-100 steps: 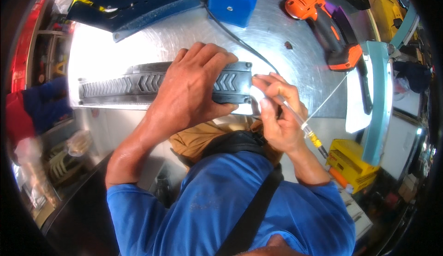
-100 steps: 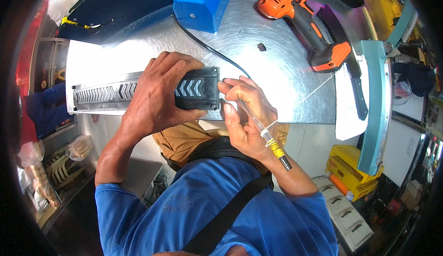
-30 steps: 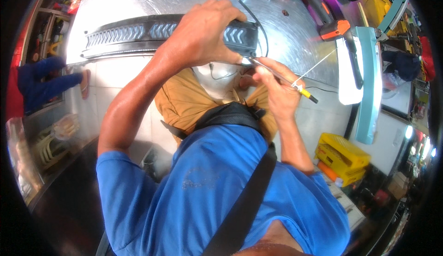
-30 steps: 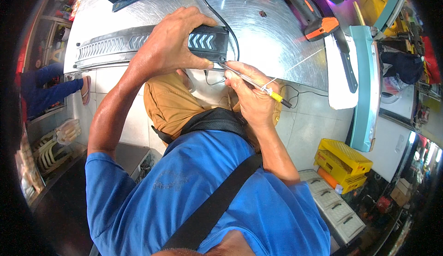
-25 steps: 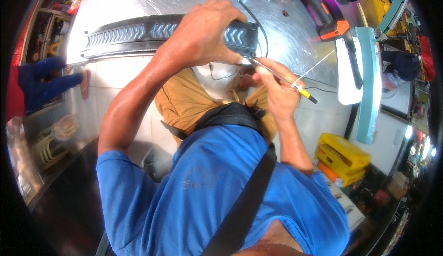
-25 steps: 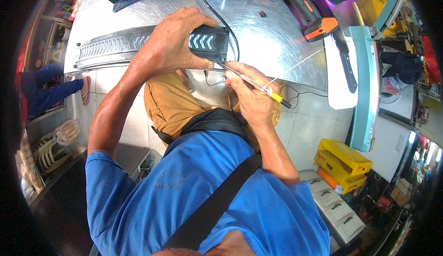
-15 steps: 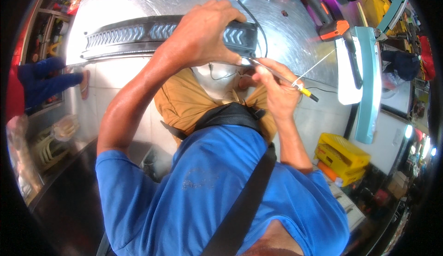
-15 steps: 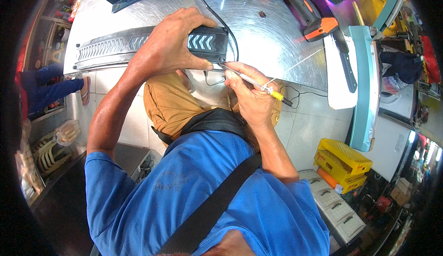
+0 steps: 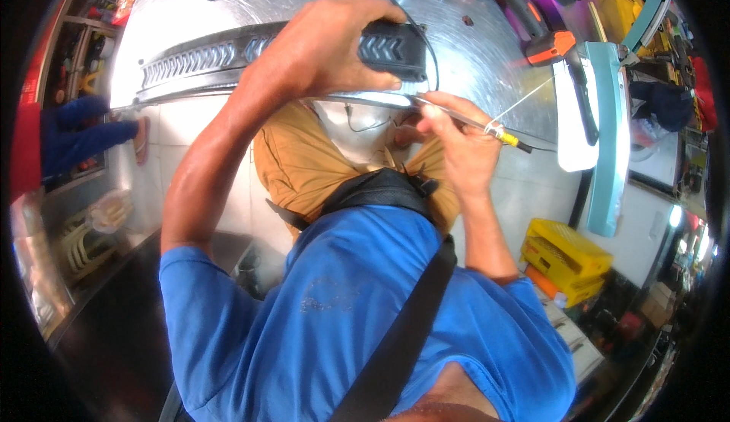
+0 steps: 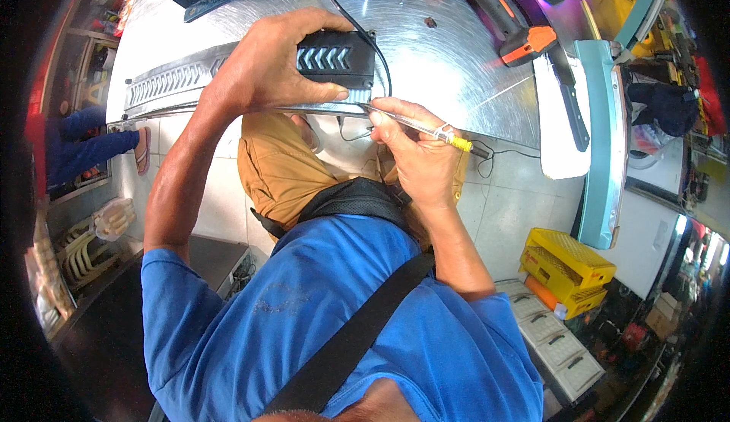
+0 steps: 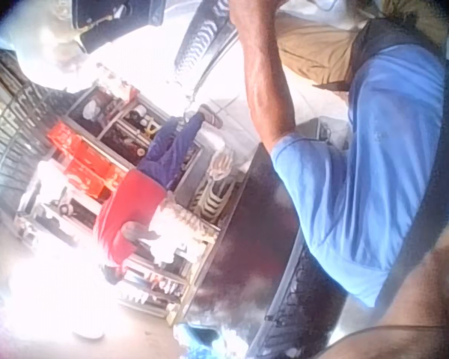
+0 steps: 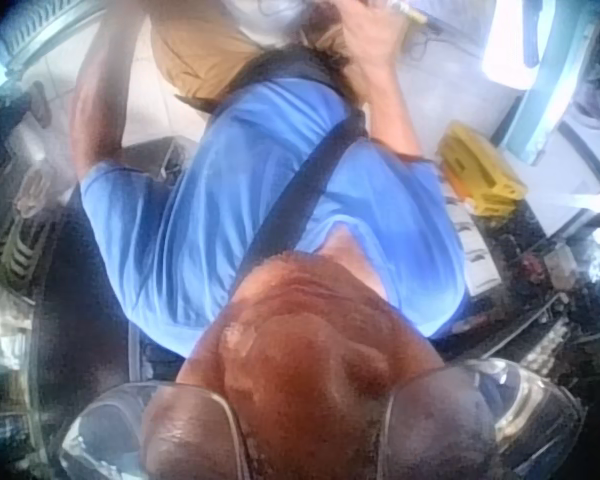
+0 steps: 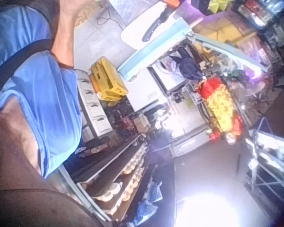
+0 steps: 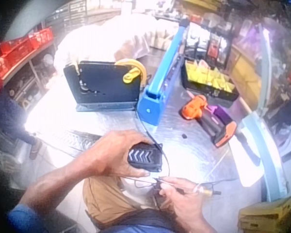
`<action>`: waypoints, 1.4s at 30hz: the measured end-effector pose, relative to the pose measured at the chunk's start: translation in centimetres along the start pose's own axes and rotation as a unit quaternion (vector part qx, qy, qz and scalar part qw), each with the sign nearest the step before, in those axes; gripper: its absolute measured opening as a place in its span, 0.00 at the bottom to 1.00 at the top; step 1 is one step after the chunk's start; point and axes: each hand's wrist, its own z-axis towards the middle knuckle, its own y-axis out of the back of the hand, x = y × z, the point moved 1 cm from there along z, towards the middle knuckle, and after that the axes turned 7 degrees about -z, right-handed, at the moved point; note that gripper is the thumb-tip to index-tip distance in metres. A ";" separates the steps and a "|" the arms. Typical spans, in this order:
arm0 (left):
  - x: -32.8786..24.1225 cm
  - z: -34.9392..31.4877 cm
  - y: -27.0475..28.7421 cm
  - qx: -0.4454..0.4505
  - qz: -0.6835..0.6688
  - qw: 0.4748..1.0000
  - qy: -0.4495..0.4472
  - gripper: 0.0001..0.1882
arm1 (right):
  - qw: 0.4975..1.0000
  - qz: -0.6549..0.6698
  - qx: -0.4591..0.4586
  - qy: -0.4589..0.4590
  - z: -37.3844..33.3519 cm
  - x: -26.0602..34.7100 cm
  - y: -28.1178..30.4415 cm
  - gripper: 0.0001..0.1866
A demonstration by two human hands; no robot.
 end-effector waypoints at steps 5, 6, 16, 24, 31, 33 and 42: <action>1.1 0.3 0.5 -0.036 0.066 0.996 -0.043 0.30 | 1.000 -0.010 0.016 -0.015 0.3 0.1 0.5 0.11; 1.4 0.2 0.4 -0.058 0.082 0.993 -0.065 0.29 | 0.999 -0.018 0.020 -0.019 0.5 0.3 0.6 0.11; 0.0 -2.8 -1.0 -0.053 0.113 0.990 -0.070 0.31 | 0.995 0.049 0.063 -0.058 2.2 1.4 1.3 0.11; -0.2 -3.1 -1.8 -0.070 0.155 0.984 -0.050 0.39 | 0.992 -0.013 0.108 -0.060 1.6 1.7 1.5 0.11; 0.9 -4.2 -0.1 -0.029 0.164 0.985 -0.035 0.45 | 0.998 -0.008 0.042 -0.048 2.3 1.9 1.7 0.12; 1.1 -4.5 0.0 -0.007 0.165 0.986 -0.022 0.47 | 0.998 0.010 0.038 -0.041 2.2 2.2 1.7 0.12; 0.7 -4.4 -0.2 -0.033 0.178 0.983 -0.037 0.47 | 0.989 0.105 0.052 -0.089 1.7 1.9 -1.6 0.11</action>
